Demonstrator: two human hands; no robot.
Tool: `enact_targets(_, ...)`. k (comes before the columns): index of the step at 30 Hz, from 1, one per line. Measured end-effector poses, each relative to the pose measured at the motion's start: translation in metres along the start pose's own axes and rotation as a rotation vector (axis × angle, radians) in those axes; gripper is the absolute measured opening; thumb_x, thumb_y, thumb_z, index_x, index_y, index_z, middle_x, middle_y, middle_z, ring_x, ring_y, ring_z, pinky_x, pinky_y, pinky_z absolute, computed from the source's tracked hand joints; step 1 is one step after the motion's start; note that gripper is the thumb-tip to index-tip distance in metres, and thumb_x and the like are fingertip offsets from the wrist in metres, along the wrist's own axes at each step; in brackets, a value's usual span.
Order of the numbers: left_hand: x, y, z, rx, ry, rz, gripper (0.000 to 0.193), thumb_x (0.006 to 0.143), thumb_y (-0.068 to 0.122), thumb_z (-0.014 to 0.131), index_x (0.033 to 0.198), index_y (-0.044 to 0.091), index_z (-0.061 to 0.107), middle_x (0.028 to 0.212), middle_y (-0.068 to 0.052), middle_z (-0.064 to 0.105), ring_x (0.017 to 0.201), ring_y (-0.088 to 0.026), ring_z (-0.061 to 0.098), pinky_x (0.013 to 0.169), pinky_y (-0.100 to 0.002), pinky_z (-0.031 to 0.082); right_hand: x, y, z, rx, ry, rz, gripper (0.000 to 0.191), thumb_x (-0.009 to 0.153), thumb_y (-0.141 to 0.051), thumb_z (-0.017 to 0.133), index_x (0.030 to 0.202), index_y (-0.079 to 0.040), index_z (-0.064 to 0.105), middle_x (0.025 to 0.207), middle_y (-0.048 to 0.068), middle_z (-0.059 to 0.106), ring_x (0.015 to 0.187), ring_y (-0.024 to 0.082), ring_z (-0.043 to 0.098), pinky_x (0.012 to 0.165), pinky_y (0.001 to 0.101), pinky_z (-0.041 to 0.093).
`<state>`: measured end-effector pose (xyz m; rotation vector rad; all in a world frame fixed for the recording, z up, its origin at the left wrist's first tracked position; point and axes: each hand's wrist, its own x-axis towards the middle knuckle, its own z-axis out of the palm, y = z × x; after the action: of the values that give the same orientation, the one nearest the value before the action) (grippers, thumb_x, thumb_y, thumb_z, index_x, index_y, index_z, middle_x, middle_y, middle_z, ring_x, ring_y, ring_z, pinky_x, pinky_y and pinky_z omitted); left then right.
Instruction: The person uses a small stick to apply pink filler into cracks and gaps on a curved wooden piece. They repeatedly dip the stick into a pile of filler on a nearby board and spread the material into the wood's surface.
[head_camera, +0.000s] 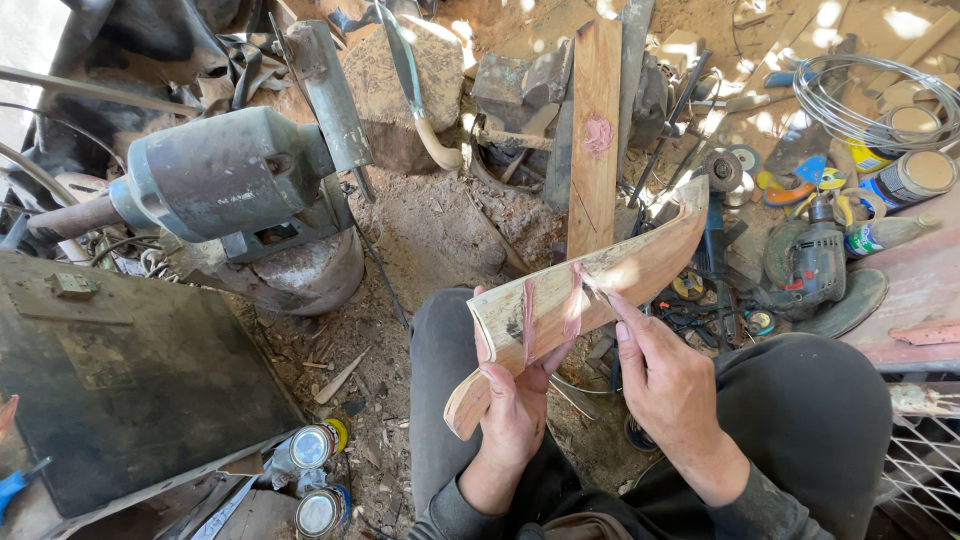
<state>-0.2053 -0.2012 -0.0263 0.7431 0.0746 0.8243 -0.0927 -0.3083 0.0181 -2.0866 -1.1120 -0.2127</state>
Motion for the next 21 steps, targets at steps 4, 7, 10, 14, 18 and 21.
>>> enact_targets(4, 0.001, 0.002, 0.000, -0.010, 0.004, -0.011, 0.098, 0.100, 0.063, 0.046, 0.165, 0.017, -0.011, 0.170, -0.017, 0.018, 0.160, -0.034, 0.021, 0.122, -0.064, 0.036, 0.003, 0.001, -0.004, -0.071, -0.023, 0.016, 0.032, 0.099, -0.012, 0.063, 0.130, -0.011, 0.068, 0.088, 0.013, 0.070, 0.071, 0.030, 0.068, 0.064, 0.0405, 0.054)
enact_targets(7, 0.002, 0.003, 0.000, -0.010, -0.006, 0.001, 0.098, 0.101, 0.062, 0.046, 0.165, 0.017, -0.011, 0.170, -0.018, 0.018, 0.159, -0.036, 0.022, 0.122, -0.064, 0.036, 0.005, 0.002, -0.007, -0.108, -0.017, -0.001, 0.031, 0.099, -0.012, 0.064, 0.129, -0.011, 0.069, 0.086, 0.013, 0.068, 0.071, 0.030, 0.067, 0.063, 0.0407, 0.053)
enact_targets(10, 0.002, 0.004, 0.000, 0.001, 0.013, -0.018, 0.097, 0.101, 0.062, 0.046, 0.165, 0.017, -0.011, 0.170, -0.018, 0.018, 0.159, -0.037, 0.022, 0.122, -0.064, 0.036, 0.008, 0.005, -0.009, -0.098, -0.015, -0.010, 0.031, 0.099, -0.012, 0.065, 0.129, -0.011, 0.070, 0.089, 0.012, 0.067, 0.070, 0.028, 0.067, 0.062, 0.0387, 0.054)
enact_targets(14, 0.004, 0.002, 0.000, -0.009, -0.005, 0.001, 0.096, 0.102, 0.062, 0.045, 0.166, 0.016, -0.011, 0.170, -0.020, 0.018, 0.157, -0.041, 0.024, 0.122, -0.064, 0.035, 0.014, 0.011, -0.009, -0.071, -0.030, 0.009, 0.031, 0.097, -0.011, 0.069, 0.128, -0.013, 0.071, 0.088, 0.009, 0.066, 0.068, 0.024, 0.067, 0.061, 0.0364, 0.054)
enact_targets(18, 0.004, 0.001, 0.002, -0.009, 0.014, -0.016, 0.096, 0.101, 0.062, 0.045, 0.165, 0.017, -0.010, 0.170, -0.018, 0.017, 0.159, -0.035, 0.022, 0.121, -0.064, 0.036, 0.011, 0.014, -0.010, -0.094, 0.010, -0.038, 0.035, 0.091, -0.007, 0.071, 0.126, -0.014, 0.072, 0.095, 0.007, 0.067, 0.071, 0.024, 0.069, 0.064, 0.0359, 0.056)
enact_targets(21, 0.005, 0.000, 0.003, -0.008, 0.006, -0.015, 0.095, 0.101, 0.061, 0.045, 0.165, 0.017, -0.009, 0.170, -0.019, 0.019, 0.158, -0.037, 0.025, 0.122, -0.064, 0.036, 0.009, 0.016, -0.009, -0.142, 0.020, -0.091, 0.037, 0.088, -0.004, 0.072, 0.125, -0.013, 0.073, 0.100, 0.008, 0.068, 0.074, 0.026, 0.069, 0.065, 0.0368, 0.056)
